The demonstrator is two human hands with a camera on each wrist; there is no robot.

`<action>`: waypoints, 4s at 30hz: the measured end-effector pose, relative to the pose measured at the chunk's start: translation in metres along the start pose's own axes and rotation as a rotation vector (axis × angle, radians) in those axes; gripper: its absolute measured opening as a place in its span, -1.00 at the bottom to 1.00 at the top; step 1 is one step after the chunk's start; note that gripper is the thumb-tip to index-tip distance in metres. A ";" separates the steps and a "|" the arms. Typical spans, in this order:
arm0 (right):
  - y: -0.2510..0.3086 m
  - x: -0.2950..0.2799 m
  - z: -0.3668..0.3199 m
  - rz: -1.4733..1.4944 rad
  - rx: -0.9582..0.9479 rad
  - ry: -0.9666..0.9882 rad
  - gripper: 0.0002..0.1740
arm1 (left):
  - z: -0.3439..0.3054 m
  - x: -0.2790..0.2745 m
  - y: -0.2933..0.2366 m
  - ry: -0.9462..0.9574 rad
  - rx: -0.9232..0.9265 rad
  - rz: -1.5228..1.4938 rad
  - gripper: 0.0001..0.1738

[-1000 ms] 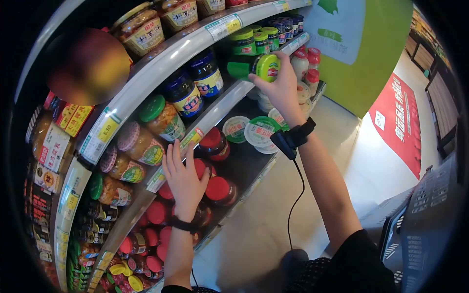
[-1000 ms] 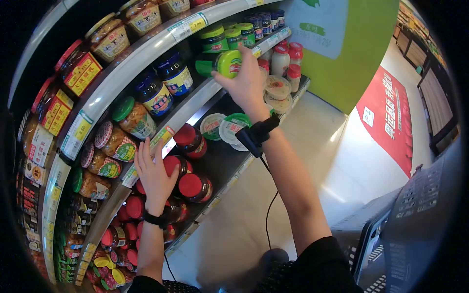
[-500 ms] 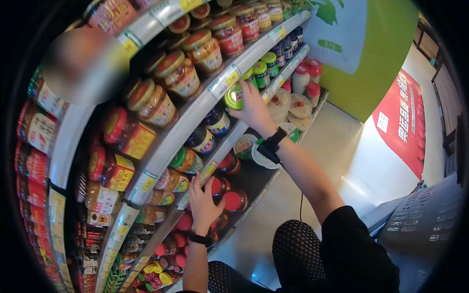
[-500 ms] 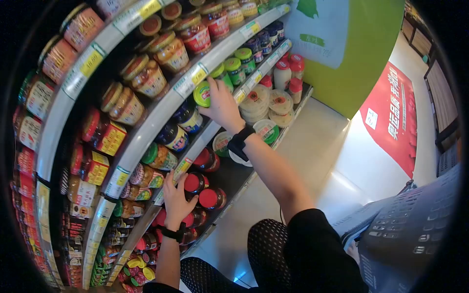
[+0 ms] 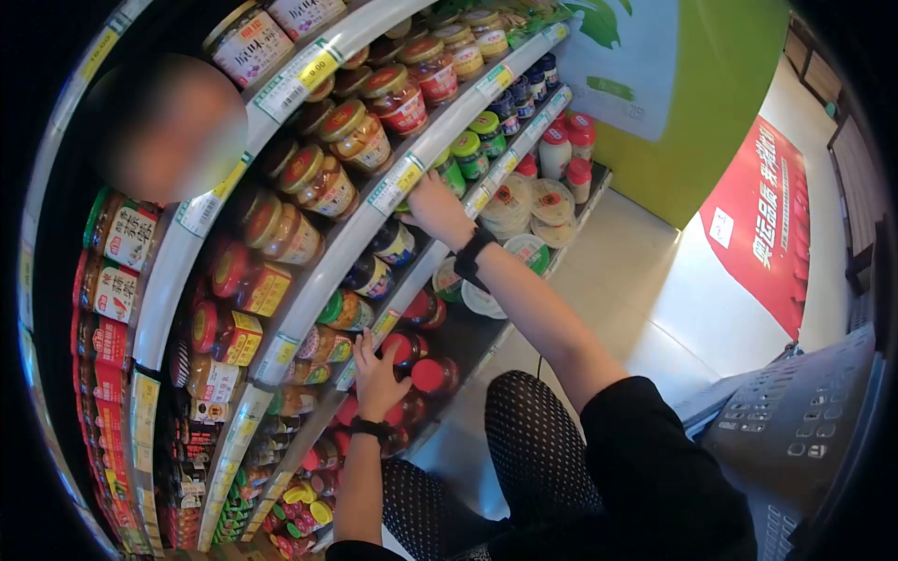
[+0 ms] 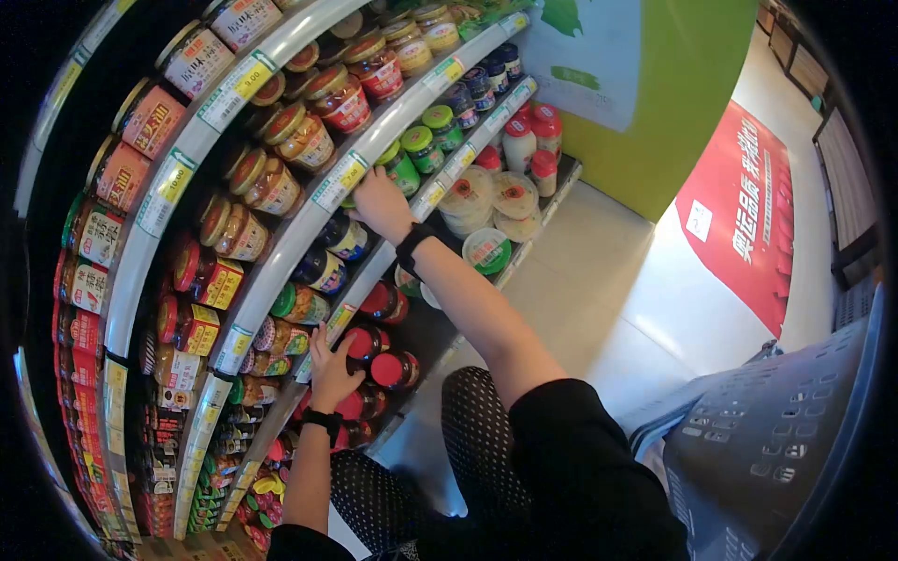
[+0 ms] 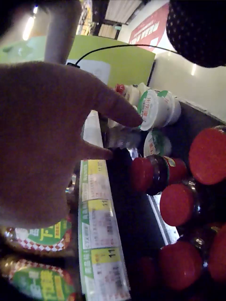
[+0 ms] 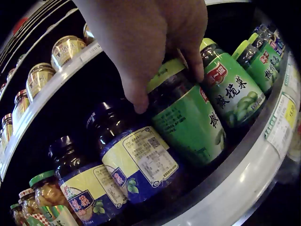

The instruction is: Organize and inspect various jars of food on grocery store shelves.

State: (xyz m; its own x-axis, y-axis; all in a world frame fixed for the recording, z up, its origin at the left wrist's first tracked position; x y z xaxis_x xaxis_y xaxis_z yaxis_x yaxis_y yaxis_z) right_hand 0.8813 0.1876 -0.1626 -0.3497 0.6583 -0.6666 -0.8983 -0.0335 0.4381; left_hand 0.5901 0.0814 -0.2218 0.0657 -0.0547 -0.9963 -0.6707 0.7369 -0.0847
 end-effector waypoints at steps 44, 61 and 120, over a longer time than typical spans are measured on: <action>-0.073 -0.037 -0.012 0.560 0.239 -0.017 -0.03 | 0.219 -0.010 -0.091 -0.477 0.060 -1.098 -0.15; -0.078 -0.029 -0.008 0.570 0.229 -0.025 -0.07 | 0.227 -0.010 -0.104 -0.424 0.029 -1.116 -0.03; -0.172 0.006 0.027 0.413 0.281 0.078 -0.08 | 0.196 -0.034 -0.126 -0.288 -0.056 -0.996 -0.15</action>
State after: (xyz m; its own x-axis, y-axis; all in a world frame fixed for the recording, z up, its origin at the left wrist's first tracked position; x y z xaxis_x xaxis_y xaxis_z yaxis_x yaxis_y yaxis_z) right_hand 1.0406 0.2179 -0.2257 -0.6894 0.5745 -0.4413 -0.5779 -0.0688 0.8132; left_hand 0.8177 0.1226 -0.1749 0.7780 -0.4534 -0.4350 -0.2488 0.4135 -0.8759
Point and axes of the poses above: each hand's wrist, its own z-axis towards the middle knuckle, its own x-axis out of the palm, y = z × x, the point moved 3 cm from there along z, towards the middle knuckle, and after that the axes turned 8 degrees about x, right-handed, at the moved point
